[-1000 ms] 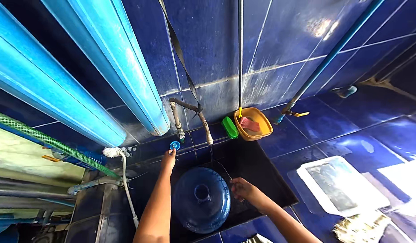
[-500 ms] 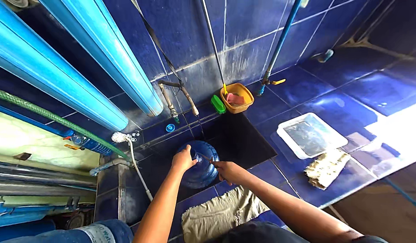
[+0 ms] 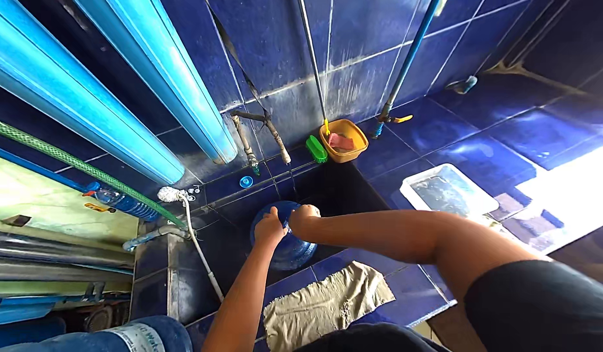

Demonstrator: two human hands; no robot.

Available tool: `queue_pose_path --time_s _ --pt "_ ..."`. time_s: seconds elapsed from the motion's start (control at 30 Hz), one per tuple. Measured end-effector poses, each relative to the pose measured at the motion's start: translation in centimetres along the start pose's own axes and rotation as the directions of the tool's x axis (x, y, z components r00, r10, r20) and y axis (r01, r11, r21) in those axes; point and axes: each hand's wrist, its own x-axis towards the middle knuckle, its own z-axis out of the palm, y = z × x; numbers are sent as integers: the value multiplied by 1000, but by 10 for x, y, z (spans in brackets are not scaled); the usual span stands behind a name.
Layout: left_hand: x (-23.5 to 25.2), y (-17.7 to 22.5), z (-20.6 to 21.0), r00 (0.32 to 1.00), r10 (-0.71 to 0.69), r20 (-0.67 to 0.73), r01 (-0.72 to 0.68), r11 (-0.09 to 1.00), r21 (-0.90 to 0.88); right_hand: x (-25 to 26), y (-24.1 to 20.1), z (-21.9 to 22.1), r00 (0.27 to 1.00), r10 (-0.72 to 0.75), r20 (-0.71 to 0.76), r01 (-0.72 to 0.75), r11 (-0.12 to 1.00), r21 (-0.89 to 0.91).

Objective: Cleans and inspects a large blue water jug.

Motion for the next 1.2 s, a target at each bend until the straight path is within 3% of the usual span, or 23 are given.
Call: queue_pose_path --time_s 0.13,0.17,0.27,0.37,0.43,0.47,0.5,0.53,0.57,0.6,0.63,0.7,0.73,0.8,0.9,0.97,1.03,1.1,1.2 --pt "-3 -2 7 997 81 11 -80 995 -65 61 67 21 978 70 -198 -6 951 308" --pt "-7 -1 10 996 91 2 -90 992 -87 87 91 21 969 99 -228 -30 957 287" --pt "1 -2 8 998 67 13 -65 991 -116 154 149 -14 938 -80 -338 31 988 -149" --pt "16 -14 10 990 142 22 -136 975 -176 194 169 -63 833 -233 -501 110 958 -263" --pt "17 -32 19 981 192 -30 -194 953 -233 226 160 -78 743 -230 -629 198 973 -121" --pt "15 -44 29 980 185 -80 -200 939 -281 244 147 -77 696 -187 -693 307 950 52" --pt "14 -56 43 977 155 -144 -197 916 -349 263 127 -72 661 -116 -741 428 870 246" --pt "14 -68 61 972 115 -203 -193 886 -422 275 101 -68 674 -33 -738 550 689 471" --pt "12 -79 80 964 68 -258 -192 849 -492 272 74 -69 761 -6 -649 592 417 690" --pt "8 -87 96 954 14 -299 -185 814 -551 263 54 -71 851 -55 -522 523 165 836" --pt "2 -93 108 951 -35 -306 -163 785 -598 258 40 -74 897 -107 -430 429 -34 903" --pt "-18 -102 121 952 -96 -289 -121 753 -646 256 24 -77 921 -100 -377 346 -235 908" --pt "-28 -106 123 954 -109 -279 -105 750 -653 254 21 -81 927 -62 -370 344 -253 904" --pt "-50 -115 127 957 -125 -260 -79 753 -653 243 22 -85 935 -9 -355 350 -145 926" --pt "-87 -130 132 961 -159 -227 -35 743 -669 217 42 -57 948 -43 -316 316 269 910" --pt "-113 -140 140 944 -186 -272 -59 717 -695 186 65 -17 967 -103 -235 256 440 861" --pt "-133 -146 152 918 -213 -335 -114 666 -737 158 82 24 969 -209 -131 203 377 904" --pt "-150 -147 163 915 -234 -329 -128 605 -786 139 80 57 960 -239 -144 200 232 952" --pt "-167 -143 166 914 -218 -341 -162 575 -802 136 62 73 977 -115 -177 193 147 970"
